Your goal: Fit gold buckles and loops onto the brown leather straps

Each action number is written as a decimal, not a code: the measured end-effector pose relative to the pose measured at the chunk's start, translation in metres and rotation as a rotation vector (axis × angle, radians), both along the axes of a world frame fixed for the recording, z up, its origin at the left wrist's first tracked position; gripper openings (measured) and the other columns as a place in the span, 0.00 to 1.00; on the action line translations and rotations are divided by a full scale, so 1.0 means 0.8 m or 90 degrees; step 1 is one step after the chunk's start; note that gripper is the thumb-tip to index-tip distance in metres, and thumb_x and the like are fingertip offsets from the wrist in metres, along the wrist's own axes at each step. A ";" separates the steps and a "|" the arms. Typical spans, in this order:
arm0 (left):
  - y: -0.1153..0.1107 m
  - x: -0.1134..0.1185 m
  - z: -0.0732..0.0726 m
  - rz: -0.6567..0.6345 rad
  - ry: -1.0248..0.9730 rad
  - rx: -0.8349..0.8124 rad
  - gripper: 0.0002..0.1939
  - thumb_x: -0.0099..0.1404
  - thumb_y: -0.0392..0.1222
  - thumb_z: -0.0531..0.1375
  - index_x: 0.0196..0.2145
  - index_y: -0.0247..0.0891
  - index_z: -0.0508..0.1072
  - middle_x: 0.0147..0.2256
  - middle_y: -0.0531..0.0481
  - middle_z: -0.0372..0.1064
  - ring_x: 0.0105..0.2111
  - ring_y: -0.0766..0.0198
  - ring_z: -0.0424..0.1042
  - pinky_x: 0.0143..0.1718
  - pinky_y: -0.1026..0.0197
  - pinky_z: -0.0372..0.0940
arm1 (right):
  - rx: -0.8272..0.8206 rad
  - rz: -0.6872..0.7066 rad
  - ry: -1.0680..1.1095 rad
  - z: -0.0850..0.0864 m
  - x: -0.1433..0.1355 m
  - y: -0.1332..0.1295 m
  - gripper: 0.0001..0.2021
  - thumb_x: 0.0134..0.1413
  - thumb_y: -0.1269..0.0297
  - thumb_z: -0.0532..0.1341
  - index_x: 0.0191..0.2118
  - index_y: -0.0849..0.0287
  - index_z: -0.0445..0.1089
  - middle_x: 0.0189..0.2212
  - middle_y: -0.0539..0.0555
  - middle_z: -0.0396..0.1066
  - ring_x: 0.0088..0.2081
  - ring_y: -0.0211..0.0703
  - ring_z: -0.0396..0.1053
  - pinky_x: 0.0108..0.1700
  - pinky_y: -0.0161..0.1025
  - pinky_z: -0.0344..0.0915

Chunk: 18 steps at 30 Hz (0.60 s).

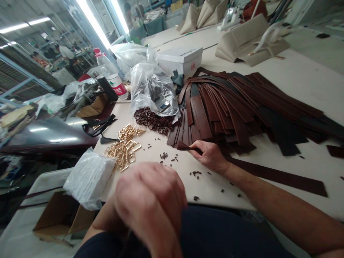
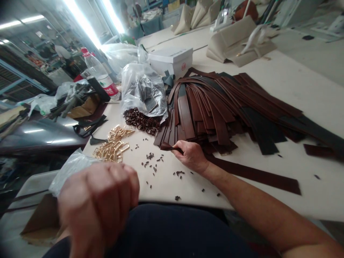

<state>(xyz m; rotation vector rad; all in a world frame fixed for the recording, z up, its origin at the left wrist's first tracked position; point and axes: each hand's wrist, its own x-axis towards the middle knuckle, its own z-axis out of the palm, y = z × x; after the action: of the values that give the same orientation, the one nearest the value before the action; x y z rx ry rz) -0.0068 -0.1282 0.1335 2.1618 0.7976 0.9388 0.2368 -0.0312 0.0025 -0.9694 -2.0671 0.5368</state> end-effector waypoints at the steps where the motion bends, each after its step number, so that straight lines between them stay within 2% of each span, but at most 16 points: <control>1: 0.031 -0.011 -0.006 0.023 -0.037 0.002 0.23 0.63 0.64 0.60 0.23 0.44 0.74 0.22 0.49 0.67 0.24 0.62 0.70 0.29 0.58 0.69 | -0.003 0.000 0.000 -0.001 0.000 0.000 0.05 0.60 0.65 0.60 0.34 0.58 0.72 0.30 0.52 0.75 0.31 0.42 0.74 0.34 0.36 0.64; 3: 0.097 -0.034 -0.028 0.192 -0.020 -0.010 0.19 0.65 0.57 0.60 0.27 0.41 0.75 0.26 0.48 0.70 0.28 0.62 0.71 0.32 0.58 0.68 | -0.011 -0.004 -0.001 -0.002 -0.001 0.001 0.05 0.60 0.65 0.60 0.35 0.58 0.72 0.30 0.52 0.75 0.31 0.41 0.73 0.34 0.35 0.64; 5: 0.151 -0.059 -0.061 0.406 0.131 0.010 0.10 0.62 0.49 0.65 0.31 0.40 0.77 0.31 0.48 0.72 0.30 0.61 0.71 0.34 0.58 0.67 | -0.019 -0.007 -0.002 -0.002 -0.001 0.002 0.04 0.59 0.66 0.61 0.35 0.58 0.72 0.30 0.52 0.75 0.31 0.41 0.73 0.34 0.35 0.64; 6: 0.171 -0.071 -0.079 0.472 0.245 0.015 0.07 0.60 0.45 0.66 0.33 0.39 0.78 0.34 0.46 0.73 0.32 0.60 0.71 0.37 0.57 0.66 | -0.024 -0.008 -0.003 -0.002 -0.001 0.002 0.04 0.59 0.66 0.61 0.35 0.58 0.72 0.30 0.52 0.75 0.31 0.41 0.73 0.35 0.35 0.64; 8: 0.195 -0.090 -0.113 0.540 0.415 0.007 0.07 0.58 0.40 0.66 0.36 0.39 0.79 0.41 0.44 0.73 0.39 0.56 0.72 0.42 0.56 0.65 | -0.034 -0.008 -0.001 -0.002 -0.001 0.002 0.04 0.58 0.66 0.61 0.34 0.58 0.72 0.30 0.51 0.75 0.32 0.41 0.74 0.35 0.35 0.64; 11: 0.209 -0.104 -0.144 0.547 0.512 -0.007 0.06 0.62 0.38 0.62 0.36 0.41 0.80 0.45 0.43 0.73 0.45 0.53 0.70 0.46 0.57 0.64 | -0.046 -0.003 0.004 -0.002 -0.001 0.002 0.03 0.58 0.67 0.61 0.34 0.58 0.72 0.30 0.51 0.75 0.32 0.41 0.74 0.34 0.35 0.64; 13: 0.213 -0.105 -0.151 0.546 0.492 -0.012 0.06 0.62 0.39 0.61 0.34 0.41 0.80 0.46 0.44 0.72 0.47 0.53 0.70 0.48 0.56 0.63 | -0.048 -0.004 0.005 -0.001 -0.001 0.002 0.03 0.58 0.67 0.61 0.34 0.57 0.72 0.30 0.51 0.75 0.32 0.41 0.74 0.35 0.35 0.65; 15: 0.214 -0.103 -0.153 0.564 0.404 -0.031 0.05 0.61 0.40 0.63 0.31 0.41 0.80 0.45 0.44 0.73 0.47 0.53 0.70 0.50 0.55 0.63 | -0.047 -0.008 0.006 -0.001 -0.001 0.002 0.03 0.58 0.66 0.61 0.35 0.57 0.72 0.30 0.51 0.76 0.32 0.41 0.74 0.35 0.35 0.65; 18: 0.205 -0.092 -0.151 0.601 0.131 -0.121 0.07 0.58 0.44 0.65 0.30 0.38 0.78 0.42 0.45 0.74 0.43 0.56 0.72 0.50 0.55 0.64 | -0.042 -0.010 0.014 -0.002 0.000 0.002 0.03 0.58 0.67 0.61 0.35 0.57 0.72 0.30 0.51 0.75 0.32 0.41 0.74 0.35 0.35 0.65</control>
<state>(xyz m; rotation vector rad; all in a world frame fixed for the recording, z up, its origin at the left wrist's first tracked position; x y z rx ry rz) -0.0807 0.0361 0.0124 1.6907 2.0062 1.0005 0.2368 -0.0298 0.0013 -1.0133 -2.0318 0.6071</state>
